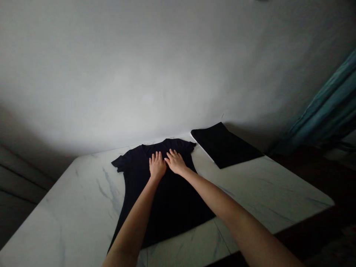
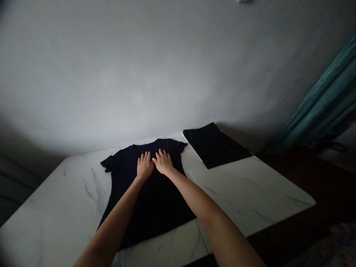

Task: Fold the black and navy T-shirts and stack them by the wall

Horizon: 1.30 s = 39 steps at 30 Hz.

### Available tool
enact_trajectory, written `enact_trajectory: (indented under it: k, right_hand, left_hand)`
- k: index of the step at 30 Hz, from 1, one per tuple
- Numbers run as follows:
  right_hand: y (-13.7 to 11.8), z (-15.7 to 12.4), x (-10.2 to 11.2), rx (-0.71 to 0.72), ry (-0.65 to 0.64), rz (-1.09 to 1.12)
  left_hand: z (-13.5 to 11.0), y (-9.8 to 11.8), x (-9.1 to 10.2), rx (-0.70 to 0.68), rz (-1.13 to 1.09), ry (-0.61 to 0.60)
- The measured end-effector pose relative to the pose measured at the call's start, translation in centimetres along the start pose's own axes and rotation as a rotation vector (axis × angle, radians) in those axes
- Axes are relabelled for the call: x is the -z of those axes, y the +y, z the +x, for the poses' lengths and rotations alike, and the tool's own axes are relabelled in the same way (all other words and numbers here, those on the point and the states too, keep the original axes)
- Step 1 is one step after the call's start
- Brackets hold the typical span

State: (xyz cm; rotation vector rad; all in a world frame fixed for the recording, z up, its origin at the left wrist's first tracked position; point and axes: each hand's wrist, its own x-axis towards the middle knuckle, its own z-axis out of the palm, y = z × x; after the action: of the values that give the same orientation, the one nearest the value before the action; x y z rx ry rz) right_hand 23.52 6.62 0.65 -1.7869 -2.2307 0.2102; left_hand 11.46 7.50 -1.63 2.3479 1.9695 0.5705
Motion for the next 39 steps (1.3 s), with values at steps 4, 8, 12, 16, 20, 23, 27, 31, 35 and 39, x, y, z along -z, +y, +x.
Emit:
enact_trajectory:
  k: [4, 8, 12, 16, 20, 23, 27, 31, 35, 39]
  right_hand:
    - [-1.0, 0.4, -3.1, 0.225, -0.11, 0.003]
    - [1.9, -0.6, -3.6, 0.21, -0.102, -0.044]
    - [5.6, -0.4, -2.3, -0.032, -0.113, -0.115]
    - [6.2, 1.9, -1.7, -0.099, -0.118, -0.122]
    - [3.9, 5.6, -2.1, 0.096, -0.114, -0.078]
    - [1.9, 8.3, -2.7, 0.168, -0.119, -0.069]
    - [0.4, 11.1, -3.9, 0.205, -0.12, -0.066]
    - [0.4, 12.5, -5.3, 0.217, -0.116, -0.031]
    - [0.8, 12.7, -6.2, 0.227, -0.109, 0.018]
    - [1.0, 12.6, -6.4, 0.228, -0.097, 0.021]
  left_hand:
    - [-1.6, -5.3, 0.6, 0.035, 0.148, -0.051]
    - [-3.4, -9.5, 1.4, 0.029, 0.192, -0.09]
    - [-3.7, -12.0, 2.9, 0.137, 0.222, -0.128]
    - [-1.1, -11.3, 3.8, 0.142, 0.267, -0.09]
    - [4.1, -10.3, 4.0, 0.09, 0.235, -0.034]
    - [8.2, -11.5, 4.1, 0.114, 0.23, -0.01]
    - [12.0, -14.3, 3.7, 0.203, 0.219, -0.033]
    - [14.1, -16.0, 2.7, 0.276, 0.184, -0.103]
    - [15.2, -17.2, 2.0, 0.333, 0.136, -0.18]
    - [15.4, -18.1, 1.9, 0.338, 0.108, -0.173]
